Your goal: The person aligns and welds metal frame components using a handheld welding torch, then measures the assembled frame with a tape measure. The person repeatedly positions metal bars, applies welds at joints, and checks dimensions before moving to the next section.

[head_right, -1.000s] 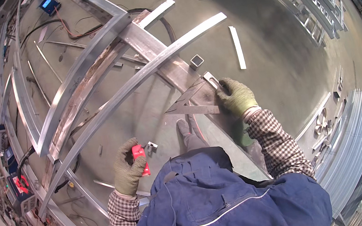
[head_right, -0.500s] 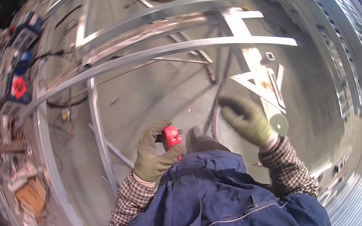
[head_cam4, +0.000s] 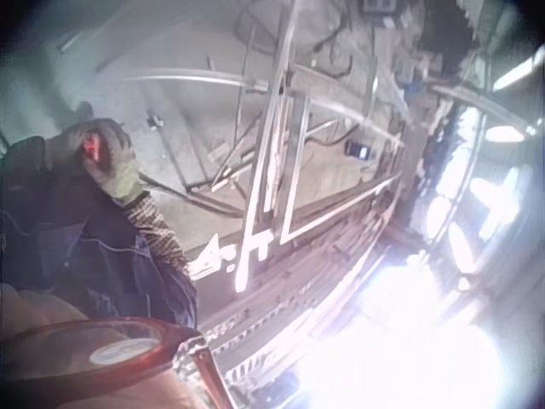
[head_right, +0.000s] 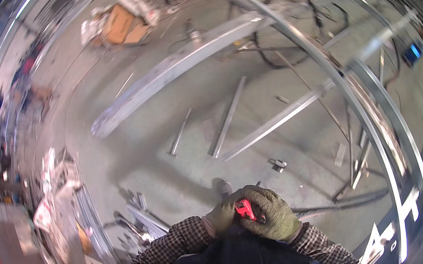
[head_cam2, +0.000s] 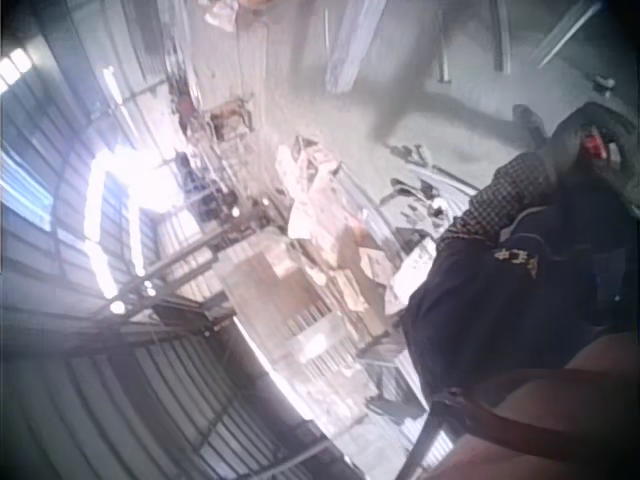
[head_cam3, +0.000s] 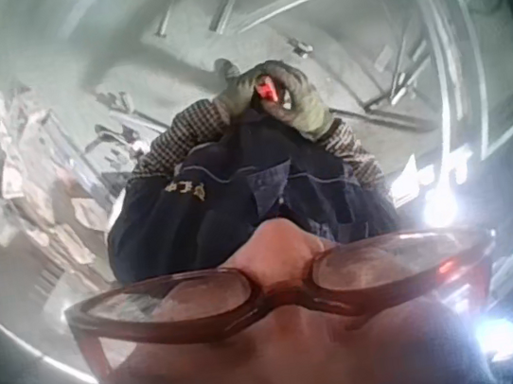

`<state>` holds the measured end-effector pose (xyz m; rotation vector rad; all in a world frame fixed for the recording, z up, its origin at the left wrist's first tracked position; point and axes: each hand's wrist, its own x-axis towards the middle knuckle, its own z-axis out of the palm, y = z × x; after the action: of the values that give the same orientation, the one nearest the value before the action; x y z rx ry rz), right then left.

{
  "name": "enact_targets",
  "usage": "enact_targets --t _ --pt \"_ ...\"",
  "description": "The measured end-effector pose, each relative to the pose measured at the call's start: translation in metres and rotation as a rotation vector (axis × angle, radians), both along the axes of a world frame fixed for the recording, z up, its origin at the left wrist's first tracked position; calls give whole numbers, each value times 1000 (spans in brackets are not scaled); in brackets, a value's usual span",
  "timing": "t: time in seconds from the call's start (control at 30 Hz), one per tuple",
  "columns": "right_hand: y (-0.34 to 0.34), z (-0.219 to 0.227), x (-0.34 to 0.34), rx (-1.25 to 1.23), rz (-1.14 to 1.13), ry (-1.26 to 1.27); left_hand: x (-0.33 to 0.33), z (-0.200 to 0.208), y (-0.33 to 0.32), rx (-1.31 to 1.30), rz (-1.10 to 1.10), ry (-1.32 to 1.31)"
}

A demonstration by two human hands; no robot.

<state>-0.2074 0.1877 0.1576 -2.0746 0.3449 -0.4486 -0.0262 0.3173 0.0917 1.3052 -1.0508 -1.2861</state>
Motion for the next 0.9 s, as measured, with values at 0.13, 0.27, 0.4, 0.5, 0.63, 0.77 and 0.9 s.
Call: enact_targets --t 0.13,0.27,0.4,0.5,0.63,0.77,0.9 --pt "18 -4 65 508 75 121 48 7 53 118 198 -131" --pt "52 -12 164 591 32 150 124 21 98 174 384 361" --pt "104 -14 265 359 242 233 208 14 157 132 454 76" --pt "162 -12 344 245 253 206 262 3 192 55 593 425" --pt "201 7 439 237 403 300 341 13 246 -217 624 437" --pt "214 5 536 193 659 366 413 31 293 -86 794 399" --pt "229 -14 636 378 797 339 504 36 333 184 726 124"
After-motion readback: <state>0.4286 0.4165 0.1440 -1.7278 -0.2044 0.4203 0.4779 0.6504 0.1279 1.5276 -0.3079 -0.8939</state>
